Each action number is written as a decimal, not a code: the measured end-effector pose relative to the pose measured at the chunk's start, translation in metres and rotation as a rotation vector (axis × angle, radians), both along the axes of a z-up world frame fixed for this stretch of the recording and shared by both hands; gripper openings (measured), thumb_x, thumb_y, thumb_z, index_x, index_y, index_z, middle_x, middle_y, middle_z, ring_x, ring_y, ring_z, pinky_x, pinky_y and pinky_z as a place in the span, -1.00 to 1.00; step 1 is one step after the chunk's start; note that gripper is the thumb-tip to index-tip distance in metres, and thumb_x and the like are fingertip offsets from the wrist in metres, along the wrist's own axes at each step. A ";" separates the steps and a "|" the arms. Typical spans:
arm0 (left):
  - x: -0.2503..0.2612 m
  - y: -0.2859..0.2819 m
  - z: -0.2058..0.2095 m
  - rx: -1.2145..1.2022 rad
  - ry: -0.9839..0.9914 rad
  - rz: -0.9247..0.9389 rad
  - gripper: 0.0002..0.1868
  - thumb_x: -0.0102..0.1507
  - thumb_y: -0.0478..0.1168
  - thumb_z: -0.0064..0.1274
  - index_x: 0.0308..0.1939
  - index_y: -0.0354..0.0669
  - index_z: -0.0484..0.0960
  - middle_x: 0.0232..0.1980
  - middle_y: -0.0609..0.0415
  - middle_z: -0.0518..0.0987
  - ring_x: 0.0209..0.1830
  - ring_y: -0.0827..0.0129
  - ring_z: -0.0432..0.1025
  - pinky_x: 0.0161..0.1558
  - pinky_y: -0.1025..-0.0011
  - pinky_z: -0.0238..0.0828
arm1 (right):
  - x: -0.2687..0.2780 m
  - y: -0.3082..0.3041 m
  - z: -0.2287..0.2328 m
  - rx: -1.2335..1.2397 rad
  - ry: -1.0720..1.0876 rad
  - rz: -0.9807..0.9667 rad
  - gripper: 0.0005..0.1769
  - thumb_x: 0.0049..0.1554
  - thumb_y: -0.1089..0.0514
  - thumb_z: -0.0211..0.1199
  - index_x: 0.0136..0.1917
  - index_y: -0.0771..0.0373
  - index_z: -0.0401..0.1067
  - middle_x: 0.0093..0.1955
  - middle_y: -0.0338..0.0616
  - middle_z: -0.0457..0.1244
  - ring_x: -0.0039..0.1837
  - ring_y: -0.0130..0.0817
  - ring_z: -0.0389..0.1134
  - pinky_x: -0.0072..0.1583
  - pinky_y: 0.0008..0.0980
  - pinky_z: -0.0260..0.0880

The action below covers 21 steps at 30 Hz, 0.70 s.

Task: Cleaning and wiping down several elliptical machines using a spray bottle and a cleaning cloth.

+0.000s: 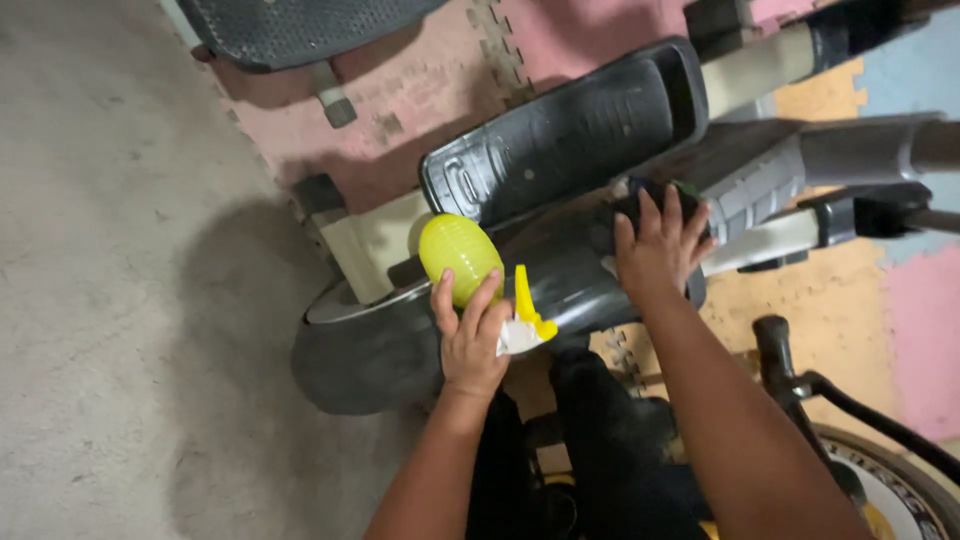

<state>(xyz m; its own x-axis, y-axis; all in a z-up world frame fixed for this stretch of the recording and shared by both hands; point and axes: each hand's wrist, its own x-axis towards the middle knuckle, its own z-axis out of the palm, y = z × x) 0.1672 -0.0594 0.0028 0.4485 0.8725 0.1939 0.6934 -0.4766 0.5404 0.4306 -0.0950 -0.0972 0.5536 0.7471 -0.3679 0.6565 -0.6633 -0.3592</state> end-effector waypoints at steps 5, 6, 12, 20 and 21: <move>0.002 -0.002 -0.001 -0.022 0.037 -0.010 -0.72 0.18 -0.26 0.28 -0.08 -0.01 0.55 0.39 0.19 0.46 0.55 -0.22 0.02 0.49 -0.24 0.07 | -0.044 0.012 0.026 -0.177 -0.031 0.148 -0.48 0.27 -0.24 0.09 0.43 -0.09 0.38 0.58 -0.22 0.06 0.70 0.20 -0.30 0.50 0.53 -0.45; 0.003 0.000 -0.002 -0.023 0.052 -0.013 -0.73 0.18 -0.25 0.28 -0.08 0.01 0.56 0.39 0.20 0.45 0.55 -0.22 0.01 0.48 -0.25 0.07 | -0.057 0.010 0.030 -0.211 -0.039 0.300 -0.50 0.29 -0.25 0.14 0.42 -0.11 0.40 0.51 -0.26 0.15 0.72 0.10 -0.17 0.56 0.49 -0.38; 0.001 0.000 0.001 -0.085 0.128 -0.049 -0.69 0.15 -0.25 0.23 -0.03 0.05 0.60 0.42 0.23 0.43 0.57 -0.22 -0.02 0.48 -0.31 -0.01 | -0.084 0.003 0.056 0.154 0.070 0.457 -0.45 0.17 -0.06 0.22 0.43 -0.08 0.34 0.54 -0.28 0.10 0.65 0.16 -0.18 0.48 0.52 -0.41; -0.002 0.003 0.007 -0.127 0.114 -0.077 -0.61 0.09 -0.26 0.22 0.00 0.04 0.59 0.45 0.19 0.40 0.58 -0.24 -0.07 0.48 -0.35 -0.08 | -0.081 0.006 0.055 0.067 0.102 0.518 -0.40 0.16 -0.08 0.20 0.47 -0.17 0.26 0.59 -0.26 0.00 0.66 0.11 -0.25 0.48 0.49 -0.46; -0.001 0.002 0.009 -0.150 0.118 -0.088 -0.59 0.07 -0.26 0.22 0.00 0.04 0.59 0.45 0.19 0.39 0.58 -0.24 -0.08 0.47 -0.35 -0.09 | -0.081 0.004 0.055 0.045 0.094 0.518 -0.40 0.16 -0.08 0.19 0.46 -0.18 0.25 0.59 -0.27 0.00 0.66 0.10 -0.25 0.48 0.48 -0.47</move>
<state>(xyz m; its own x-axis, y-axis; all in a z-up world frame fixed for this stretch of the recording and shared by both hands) 0.1661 -0.0572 0.0116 0.5359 0.8443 0.0063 0.7156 -0.4582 0.5273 0.3496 -0.0912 -0.0424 0.0739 0.9304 -0.3591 0.8575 -0.2431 -0.4534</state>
